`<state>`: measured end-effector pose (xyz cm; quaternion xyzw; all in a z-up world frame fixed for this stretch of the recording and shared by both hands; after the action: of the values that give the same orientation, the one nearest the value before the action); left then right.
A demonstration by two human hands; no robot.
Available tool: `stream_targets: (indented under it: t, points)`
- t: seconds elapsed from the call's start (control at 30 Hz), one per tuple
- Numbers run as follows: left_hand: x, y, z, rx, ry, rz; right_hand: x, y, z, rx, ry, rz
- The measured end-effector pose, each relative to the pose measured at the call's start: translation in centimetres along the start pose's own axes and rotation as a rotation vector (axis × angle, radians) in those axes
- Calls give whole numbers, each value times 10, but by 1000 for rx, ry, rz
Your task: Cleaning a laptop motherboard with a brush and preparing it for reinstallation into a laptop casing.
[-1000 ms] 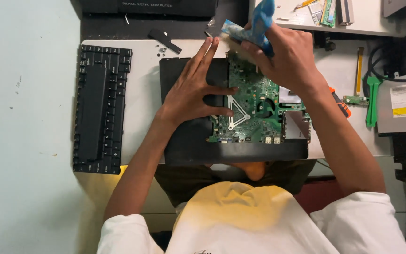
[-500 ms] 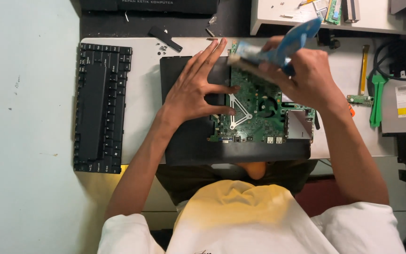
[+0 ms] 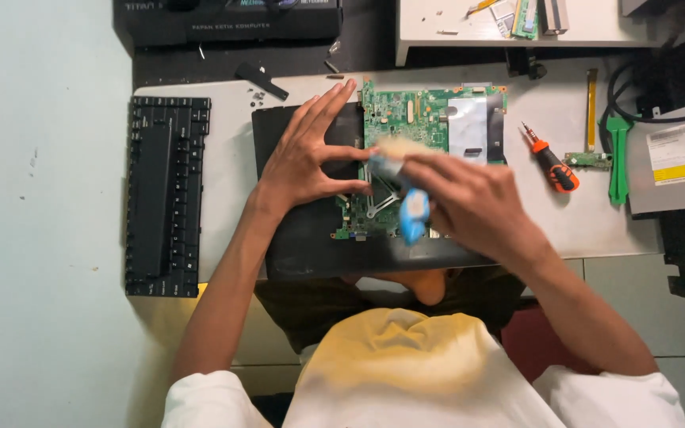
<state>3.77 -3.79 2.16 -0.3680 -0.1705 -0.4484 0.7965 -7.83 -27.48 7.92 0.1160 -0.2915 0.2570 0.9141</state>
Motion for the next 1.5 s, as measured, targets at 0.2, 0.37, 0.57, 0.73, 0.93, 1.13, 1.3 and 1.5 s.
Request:
stream_targets:
  t: [0.2,0.37,0.57,0.73,0.93,1.13,1.3,1.5]
  points:
    - [-4,5,-8,-11,-37,103,-14,46,27,163,25,23]
    - [-1,4,-6,-29,3,135,-13,-27,27,513,-30,-274]
    - [4,-7,2,-29,22,8,-5,-127,8,288,-221,-480]
    - [4,-7,2,-19,9,3,6,-132,14,-57,-263,-416]
    - [4,-8,3,-29,-18,0,-2,-151,19,-63,-308,-379]
    - [4,-7,1,-25,-23,-6,-10,-61,12,-236,-164,-124]
    - [2,-5,2,18,-10,-33,-1,80,24,-267,-185,100]
    - [2,-8,0,20,15,-100,-4,110,21,-273,-123,133]
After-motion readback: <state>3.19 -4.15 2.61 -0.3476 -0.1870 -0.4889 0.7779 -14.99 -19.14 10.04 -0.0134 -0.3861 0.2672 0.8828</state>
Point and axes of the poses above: each hand's wrist, its own x-axis towards the middle knuckle, its own z-axis out of the back of the hand, y = z × x, the point moved 6 cm from there along x, towards the middle knuckle, and after that the axes turned 15 degrees about -y, right-handed, at the moved point
